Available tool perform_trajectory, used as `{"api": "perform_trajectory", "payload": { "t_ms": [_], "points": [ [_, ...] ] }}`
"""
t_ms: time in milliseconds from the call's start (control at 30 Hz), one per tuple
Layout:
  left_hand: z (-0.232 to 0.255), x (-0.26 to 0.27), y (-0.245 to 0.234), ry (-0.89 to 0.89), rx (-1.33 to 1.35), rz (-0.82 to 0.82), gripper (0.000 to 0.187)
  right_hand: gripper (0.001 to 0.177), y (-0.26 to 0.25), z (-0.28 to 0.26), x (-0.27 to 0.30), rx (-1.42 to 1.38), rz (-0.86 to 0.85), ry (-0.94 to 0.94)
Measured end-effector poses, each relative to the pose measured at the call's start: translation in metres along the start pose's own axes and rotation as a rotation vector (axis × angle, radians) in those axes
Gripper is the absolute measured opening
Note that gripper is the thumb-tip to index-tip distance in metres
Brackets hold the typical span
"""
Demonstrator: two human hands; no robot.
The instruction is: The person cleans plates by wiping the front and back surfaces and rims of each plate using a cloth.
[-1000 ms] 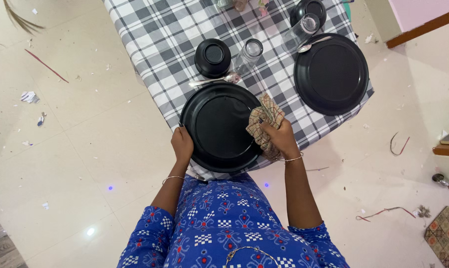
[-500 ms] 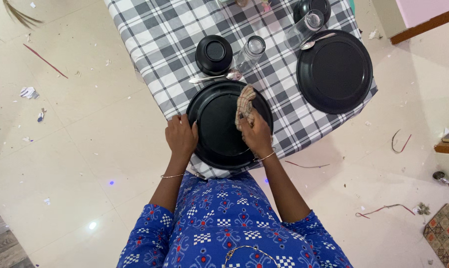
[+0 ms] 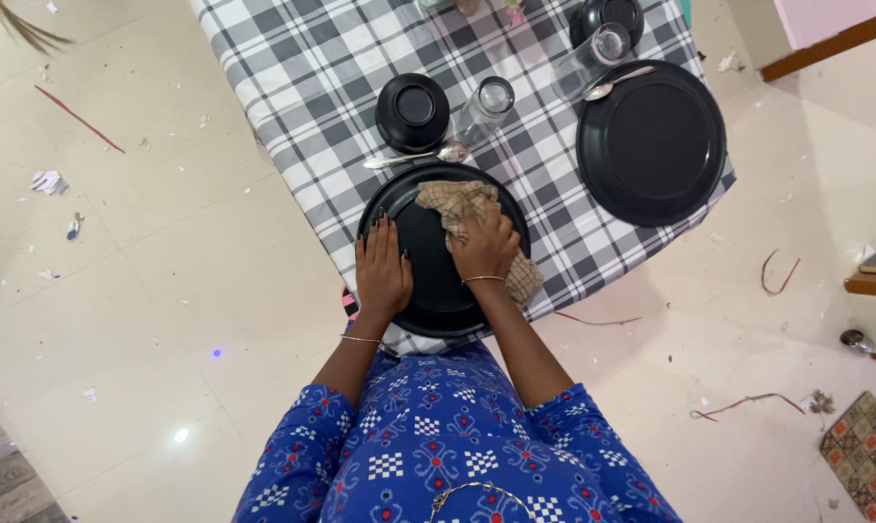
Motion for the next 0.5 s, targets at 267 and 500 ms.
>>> {"api": "perform_trajectory", "payload": {
  "t_ms": [267, 500],
  "points": [
    [-0.003, -0.001, -0.001, 0.010, 0.040, 0.017, 0.063, 0.055, 0.007, -0.009, 0.040, -0.086, -0.048, -0.119],
    [-0.010, 0.007, 0.013, 0.008, 0.014, -0.041, 0.072, 0.053, 0.022, -0.049, 0.001, -0.172, -0.113, -0.210]
  ]
}}
Point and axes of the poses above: each hand's wrist, its own x-axis away from the middle knuckle, its own y-axis out of the palm, z = x × y, the point moved 5 cm from there along -x, towards the middle knuckle, and after that the axes turned 11 degrees about z, right-handed, at the moved point
